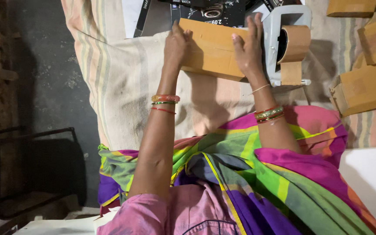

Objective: The person packs smart watches into cardboard boxes. She opens a smart watch box, places it into a larger shipping box, closes the flaps, and seals the box with packing tape using a tape dispenser. She repeats this process for multiple units.

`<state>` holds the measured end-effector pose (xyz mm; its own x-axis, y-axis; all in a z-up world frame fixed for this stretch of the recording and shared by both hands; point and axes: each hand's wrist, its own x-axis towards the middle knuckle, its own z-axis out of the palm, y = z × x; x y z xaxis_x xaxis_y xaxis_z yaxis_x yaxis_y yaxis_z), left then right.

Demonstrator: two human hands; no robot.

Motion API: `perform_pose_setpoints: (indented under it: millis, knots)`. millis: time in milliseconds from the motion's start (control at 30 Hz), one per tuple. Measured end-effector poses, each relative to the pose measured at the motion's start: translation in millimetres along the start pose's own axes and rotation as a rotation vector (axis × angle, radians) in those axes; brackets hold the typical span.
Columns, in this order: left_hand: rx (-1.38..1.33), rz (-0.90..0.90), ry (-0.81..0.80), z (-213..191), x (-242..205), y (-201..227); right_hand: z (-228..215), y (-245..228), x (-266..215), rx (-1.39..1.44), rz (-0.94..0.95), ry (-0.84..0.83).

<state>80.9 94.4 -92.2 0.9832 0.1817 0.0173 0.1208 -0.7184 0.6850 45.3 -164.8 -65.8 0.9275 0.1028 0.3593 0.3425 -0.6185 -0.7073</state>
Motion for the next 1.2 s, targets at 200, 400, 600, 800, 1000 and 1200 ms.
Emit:
perform_pose_setpoints:
  millis: [200,400,600,800,1000,1200]
  knots:
    - [-0.728,0.116,-0.180,-11,-6,-26,8,16,-9,0.598,0.099,0.007]
    - [-0.516,0.046,-0.016,-18,-22,-4,6,-1,-13,0.462,0.088,0.131]
    - [0.057,-0.045,0.146,-31,-45,14,1,-16,-20,0.293,0.273,0.193]
    - [0.103,-0.231,-0.018,-47,-44,5,-2,3,-36,0.665,-0.039,0.107]
    - [-0.285,-0.350,-0.288,-71,-79,-15,4,6,-42,0.737,0.006,0.086]
    - [-0.934,-0.392,-0.232,-94,-96,4,2,-3,-47,0.603,0.045,0.138]
